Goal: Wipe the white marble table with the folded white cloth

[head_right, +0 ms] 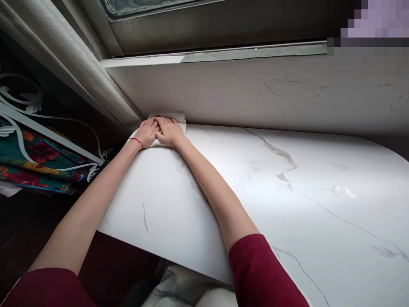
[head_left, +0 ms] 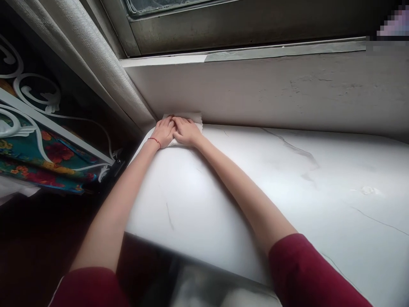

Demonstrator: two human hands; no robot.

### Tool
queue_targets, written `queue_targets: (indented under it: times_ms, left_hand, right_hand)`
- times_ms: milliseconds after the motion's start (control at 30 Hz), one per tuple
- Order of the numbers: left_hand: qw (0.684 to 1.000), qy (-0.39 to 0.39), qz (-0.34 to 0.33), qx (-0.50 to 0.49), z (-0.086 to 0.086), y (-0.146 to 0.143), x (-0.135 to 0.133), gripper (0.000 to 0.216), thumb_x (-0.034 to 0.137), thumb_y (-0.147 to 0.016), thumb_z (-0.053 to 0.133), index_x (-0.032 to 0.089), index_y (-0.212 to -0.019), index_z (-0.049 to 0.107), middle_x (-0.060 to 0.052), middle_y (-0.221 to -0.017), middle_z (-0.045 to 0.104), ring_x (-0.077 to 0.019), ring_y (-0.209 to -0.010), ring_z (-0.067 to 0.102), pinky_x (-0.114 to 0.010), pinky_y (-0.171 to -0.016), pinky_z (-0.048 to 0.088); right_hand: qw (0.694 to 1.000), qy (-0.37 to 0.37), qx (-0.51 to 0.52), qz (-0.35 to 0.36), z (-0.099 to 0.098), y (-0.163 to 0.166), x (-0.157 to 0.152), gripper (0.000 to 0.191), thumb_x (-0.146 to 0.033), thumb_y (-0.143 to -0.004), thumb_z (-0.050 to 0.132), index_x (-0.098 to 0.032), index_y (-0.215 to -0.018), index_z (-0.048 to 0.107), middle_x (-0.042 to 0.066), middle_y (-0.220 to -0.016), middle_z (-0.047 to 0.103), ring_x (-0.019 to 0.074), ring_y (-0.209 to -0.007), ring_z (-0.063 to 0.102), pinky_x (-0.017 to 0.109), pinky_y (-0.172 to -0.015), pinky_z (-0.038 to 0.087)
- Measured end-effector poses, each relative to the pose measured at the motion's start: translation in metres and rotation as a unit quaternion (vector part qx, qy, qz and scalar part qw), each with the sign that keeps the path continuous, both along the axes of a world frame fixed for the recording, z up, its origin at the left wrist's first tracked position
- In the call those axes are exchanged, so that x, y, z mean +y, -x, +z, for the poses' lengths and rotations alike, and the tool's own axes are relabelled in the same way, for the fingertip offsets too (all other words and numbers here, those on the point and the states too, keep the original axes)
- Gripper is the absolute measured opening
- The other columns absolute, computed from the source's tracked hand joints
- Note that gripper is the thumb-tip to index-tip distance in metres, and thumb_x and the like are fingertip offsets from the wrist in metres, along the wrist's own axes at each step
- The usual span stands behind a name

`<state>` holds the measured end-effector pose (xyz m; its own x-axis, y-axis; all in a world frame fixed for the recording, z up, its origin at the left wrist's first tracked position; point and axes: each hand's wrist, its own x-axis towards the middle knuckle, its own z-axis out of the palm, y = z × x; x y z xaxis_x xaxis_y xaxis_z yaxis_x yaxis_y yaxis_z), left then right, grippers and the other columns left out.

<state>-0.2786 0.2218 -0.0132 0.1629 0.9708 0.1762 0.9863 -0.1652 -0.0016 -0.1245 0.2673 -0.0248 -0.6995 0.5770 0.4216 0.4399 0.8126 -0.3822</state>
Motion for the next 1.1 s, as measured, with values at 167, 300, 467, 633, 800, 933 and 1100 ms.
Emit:
queue_targets:
  times_ms: [167,300,467,633,800,933,1100]
  left_hand:
    - [1.0,-0.011,0.013,-0.004,-0.001,0.0,0.004,0.051,0.028,-0.103,0.024,0.012,-0.147,0.045,-0.016,-0.156,0.044,-0.0255,-0.147,0.037,-0.044,-0.122,0.027]
    - [1.0,-0.014,0.02,0.006,-0.001,-0.005,0.002,0.052,0.027,-0.103,0.026,0.01,-0.148,0.045,-0.017,-0.156,0.044,-0.0265,-0.146,0.039,-0.043,-0.122,0.027]
    - [0.999,-0.019,0.036,0.002,-0.003,-0.01,-0.005,0.053,0.026,-0.102,0.029,0.009,-0.15,0.043,-0.016,-0.16,0.041,-0.0274,-0.149,0.036,-0.044,-0.124,0.025]
    - [0.999,-0.013,0.043,-0.009,-0.002,-0.018,-0.014,0.053,0.027,-0.102,0.03,0.009,-0.151,0.043,-0.016,-0.162,0.037,-0.0272,-0.15,0.034,-0.044,-0.125,0.023]
    - [1.0,0.028,0.006,-0.002,0.007,-0.036,-0.05,0.054,0.026,-0.102,0.031,0.006,-0.151,0.042,-0.018,-0.165,0.032,-0.0275,-0.154,0.027,-0.044,-0.126,0.02]
    - [0.998,0.056,-0.017,0.024,0.01,-0.065,-0.121,0.057,0.027,-0.102,0.03,0.004,-0.153,0.039,-0.02,-0.166,0.026,-0.0304,-0.156,0.021,-0.047,-0.127,0.019]
    - [0.999,0.005,-0.019,0.034,0.006,-0.111,-0.23,0.057,0.027,-0.103,0.03,0.003,-0.154,0.039,-0.021,-0.164,0.031,-0.0312,-0.155,0.025,-0.047,-0.126,0.024]
  right_hand:
    - [1.0,0.0,0.008,0.001,-0.004,0.002,0.007,0.059,-0.026,-0.087,0.041,-0.005,-0.142,0.046,0.019,-0.144,0.057,0.0339,-0.129,0.053,0.053,-0.111,0.038]
    - [1.0,-0.002,0.013,-0.015,-0.008,0.003,0.005,0.059,-0.025,-0.087,0.04,-0.005,-0.142,0.046,0.02,-0.145,0.055,0.0357,-0.128,0.053,0.054,-0.111,0.038]
    - [0.999,-0.001,0.012,-0.033,-0.006,0.0,-0.006,0.054,-0.021,-0.086,0.04,-0.007,-0.137,0.051,0.02,-0.14,0.059,0.0352,-0.126,0.055,0.052,-0.109,0.038]
    - [0.999,-0.002,0.015,-0.034,-0.002,-0.006,-0.019,0.052,-0.02,-0.086,0.039,-0.007,-0.135,0.053,0.021,-0.138,0.06,0.0346,-0.129,0.053,0.052,-0.109,0.037]
    - [0.998,-0.023,-0.003,-0.056,-0.002,-0.027,-0.059,0.052,-0.021,-0.089,0.04,-0.002,-0.134,0.054,0.025,-0.139,0.059,0.036,-0.131,0.05,0.05,-0.112,0.035]
    - [0.998,-0.057,-0.025,-0.018,-0.004,-0.066,-0.126,0.054,-0.025,-0.091,0.043,0.002,-0.137,0.052,0.027,-0.146,0.052,0.0377,-0.136,0.045,0.05,-0.117,0.031]
    - [0.996,-0.07,-0.021,0.045,-0.005,-0.117,-0.216,0.062,-0.031,-0.093,0.043,0.007,-0.143,0.046,0.03,-0.15,0.045,0.0416,-0.141,0.039,0.054,-0.12,0.028]
